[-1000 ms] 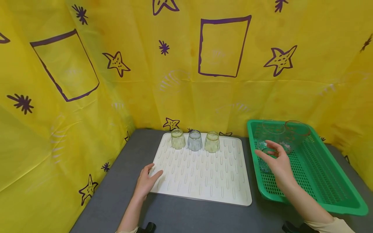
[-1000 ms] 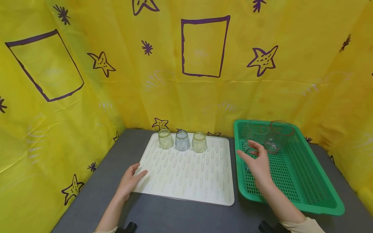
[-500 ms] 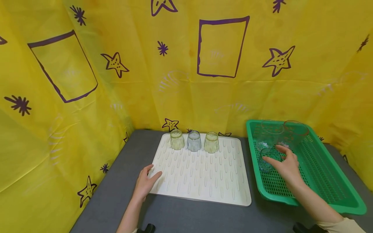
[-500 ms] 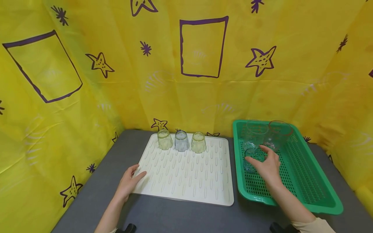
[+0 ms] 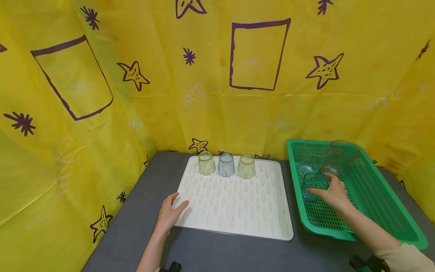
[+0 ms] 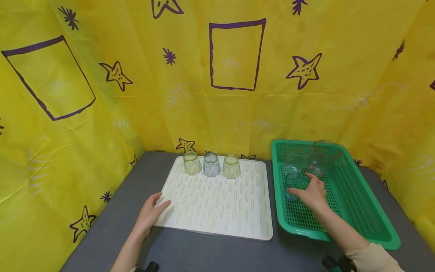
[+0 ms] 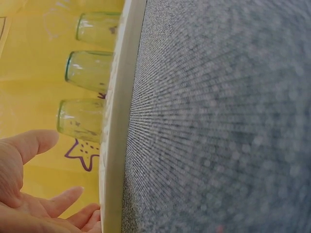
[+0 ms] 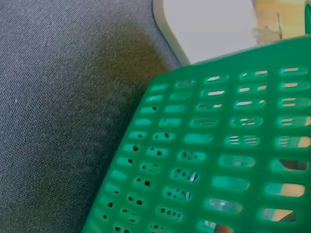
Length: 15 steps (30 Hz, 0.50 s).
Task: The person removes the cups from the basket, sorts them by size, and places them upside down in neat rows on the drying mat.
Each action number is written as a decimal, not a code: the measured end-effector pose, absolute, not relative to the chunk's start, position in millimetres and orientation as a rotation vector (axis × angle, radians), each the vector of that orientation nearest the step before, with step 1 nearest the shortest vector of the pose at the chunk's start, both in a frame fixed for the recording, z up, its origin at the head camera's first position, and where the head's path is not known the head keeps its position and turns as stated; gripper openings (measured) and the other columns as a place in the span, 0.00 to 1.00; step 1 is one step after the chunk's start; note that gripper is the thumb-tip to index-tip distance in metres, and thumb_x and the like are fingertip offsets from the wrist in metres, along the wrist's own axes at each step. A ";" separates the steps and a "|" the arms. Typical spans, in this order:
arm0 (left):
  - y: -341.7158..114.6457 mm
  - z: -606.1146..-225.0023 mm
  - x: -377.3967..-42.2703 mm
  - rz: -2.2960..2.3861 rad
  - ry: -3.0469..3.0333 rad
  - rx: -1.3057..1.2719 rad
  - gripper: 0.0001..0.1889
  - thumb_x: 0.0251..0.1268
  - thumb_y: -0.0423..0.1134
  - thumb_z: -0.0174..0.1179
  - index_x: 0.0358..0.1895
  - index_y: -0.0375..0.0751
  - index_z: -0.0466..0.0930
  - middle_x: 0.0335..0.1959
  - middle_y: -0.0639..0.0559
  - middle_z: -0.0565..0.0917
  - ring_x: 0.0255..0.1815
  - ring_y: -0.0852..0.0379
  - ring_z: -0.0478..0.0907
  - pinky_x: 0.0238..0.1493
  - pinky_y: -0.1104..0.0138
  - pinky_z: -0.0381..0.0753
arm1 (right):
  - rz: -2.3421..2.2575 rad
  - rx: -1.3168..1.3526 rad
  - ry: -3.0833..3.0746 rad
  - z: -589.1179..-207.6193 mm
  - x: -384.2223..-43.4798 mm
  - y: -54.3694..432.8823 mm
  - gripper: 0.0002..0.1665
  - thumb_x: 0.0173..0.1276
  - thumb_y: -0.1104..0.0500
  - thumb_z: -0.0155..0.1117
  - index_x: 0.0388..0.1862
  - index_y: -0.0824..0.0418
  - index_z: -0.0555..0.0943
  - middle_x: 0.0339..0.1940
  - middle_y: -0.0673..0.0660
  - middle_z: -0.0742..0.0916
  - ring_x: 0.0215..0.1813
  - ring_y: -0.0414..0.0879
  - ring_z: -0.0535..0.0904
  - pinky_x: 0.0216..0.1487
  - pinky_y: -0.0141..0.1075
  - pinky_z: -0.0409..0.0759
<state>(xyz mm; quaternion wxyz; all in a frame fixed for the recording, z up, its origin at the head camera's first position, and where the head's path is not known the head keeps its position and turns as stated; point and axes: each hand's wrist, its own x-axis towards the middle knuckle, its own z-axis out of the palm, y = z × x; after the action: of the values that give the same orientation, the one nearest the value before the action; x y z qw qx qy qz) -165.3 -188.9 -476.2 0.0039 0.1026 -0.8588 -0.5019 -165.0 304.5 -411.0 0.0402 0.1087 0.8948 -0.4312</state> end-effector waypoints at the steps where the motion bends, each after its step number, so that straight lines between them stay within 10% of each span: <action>1: -188.9 -476.2 -165.2 -1.572 -2.692 0.323 0.34 0.64 0.47 0.64 0.68 0.32 0.65 0.68 0.31 0.64 0.69 0.34 0.60 0.65 0.43 0.62 | -1.322 0.329 2.726 -411.4 -165.7 305.4 0.62 0.64 0.49 0.68 0.75 0.76 0.38 0.71 0.84 0.45 0.69 0.81 0.40 0.60 0.71 0.54; 15: -187.9 -475.6 -165.8 -1.572 -2.707 0.339 0.35 0.65 0.48 0.64 0.69 0.33 0.64 0.68 0.31 0.63 0.70 0.33 0.58 0.65 0.41 0.61 | -1.337 0.262 2.709 -419.4 -170.0 310.9 0.59 0.67 0.47 0.65 0.74 0.79 0.39 0.70 0.83 0.53 0.68 0.79 0.51 0.60 0.67 0.62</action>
<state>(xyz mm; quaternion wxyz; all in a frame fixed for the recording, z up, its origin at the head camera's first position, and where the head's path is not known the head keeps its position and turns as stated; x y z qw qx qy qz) -165.8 -187.9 -475.6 -0.0036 0.1077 -0.8597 -0.4992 -170.0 310.9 -419.4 0.0548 0.0862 0.8921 -0.4402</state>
